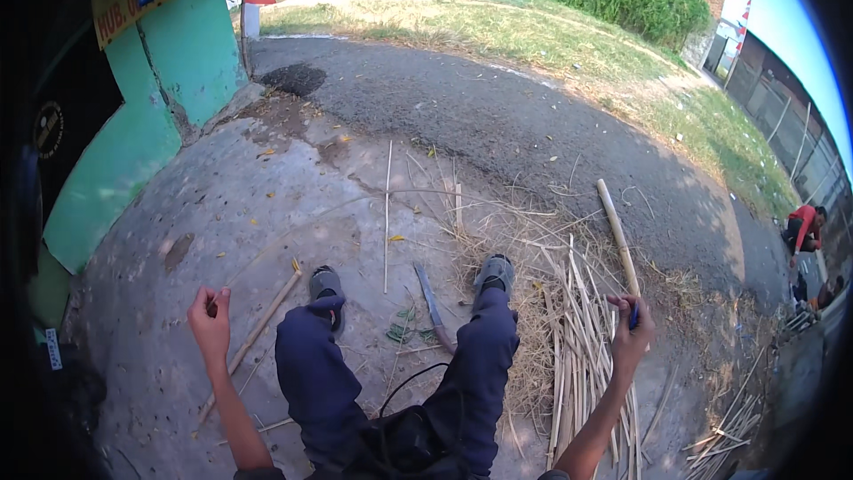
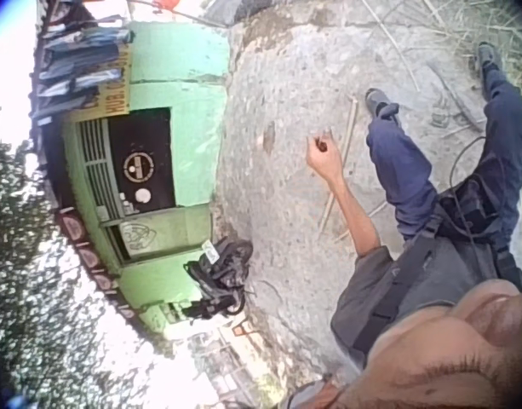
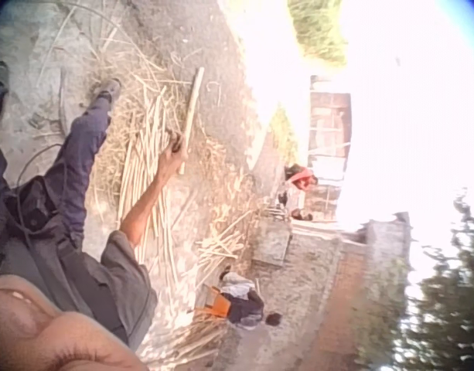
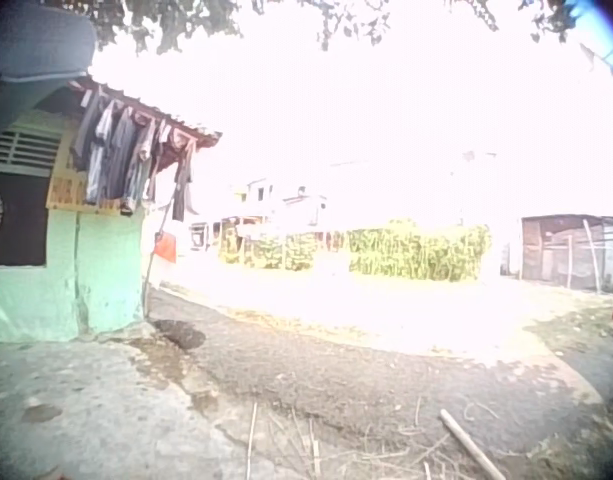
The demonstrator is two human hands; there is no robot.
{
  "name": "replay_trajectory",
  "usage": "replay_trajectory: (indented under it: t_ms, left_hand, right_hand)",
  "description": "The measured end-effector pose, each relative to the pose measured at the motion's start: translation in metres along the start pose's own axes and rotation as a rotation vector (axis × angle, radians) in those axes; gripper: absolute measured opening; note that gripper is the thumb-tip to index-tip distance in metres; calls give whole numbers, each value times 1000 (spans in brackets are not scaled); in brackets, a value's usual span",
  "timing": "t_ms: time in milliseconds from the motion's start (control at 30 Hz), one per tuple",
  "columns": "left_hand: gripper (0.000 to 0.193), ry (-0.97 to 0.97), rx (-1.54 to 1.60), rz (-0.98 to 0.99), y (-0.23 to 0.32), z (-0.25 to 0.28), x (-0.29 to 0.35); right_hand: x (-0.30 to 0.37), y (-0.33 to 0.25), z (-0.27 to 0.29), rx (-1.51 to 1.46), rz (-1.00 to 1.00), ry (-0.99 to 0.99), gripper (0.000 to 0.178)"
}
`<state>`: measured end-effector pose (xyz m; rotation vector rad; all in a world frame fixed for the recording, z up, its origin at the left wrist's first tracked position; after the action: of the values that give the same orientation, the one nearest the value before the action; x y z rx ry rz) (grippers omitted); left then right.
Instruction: The person shaves a thin bamboo strip using a utility knife and periodically bends the strip with both hands.
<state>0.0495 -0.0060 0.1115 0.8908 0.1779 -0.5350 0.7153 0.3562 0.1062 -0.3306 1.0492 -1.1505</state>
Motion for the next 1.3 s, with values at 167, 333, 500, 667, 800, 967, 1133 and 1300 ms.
replay_trajectory:
  t_ms: [167, 333, 500, 667, 800, 967, 1133, 1300]
  left_hand:
    - [28, -158, 458, 61, 20, -59, 25]
    - [34, -269, 786, 181, 47, -86, 39]
    - [38, -373, 861, 230, 62, -97, 48]
    - [37, -324, 927, 296, 57, -94, 49]
    - [37, -315, 954, 314, 61, -92, 50]
    - [38, -334, 958, 293, 60, -94, 51]
    - [40, -320, 958, 310, 55, -91, 50]
    - [44, -317, 968, 317, 55, -85, 52]
  right_hand:
    - [21, -15, -50, -280, -131, 47, 29]
    - [34, -34, -76, -541, -138, 75, 44]
    - [39, -66, -84, -537, -59, 33, 51]
    - [40, -63, -90, -530, -32, 19, 54]
    - [43, -73, -91, -595, -89, 50, 55]
    - [41, -84, -89, -550, -59, 24, 59]
    - [41, -85, -92, -558, -51, 17, 59]
    - [41, -85, -96, -573, -39, -6, 58]
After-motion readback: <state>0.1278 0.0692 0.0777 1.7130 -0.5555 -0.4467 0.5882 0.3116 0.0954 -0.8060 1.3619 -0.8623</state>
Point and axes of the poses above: each hand's wrist, its own x-axis away from the middle knuckle, its own z-axis out of the back of the hand, y = z × x, the point moved 7 cm from there along -x, towards the middle knuckle, and after that the axes turned 4 degrees about z, right-handed, at the moved point
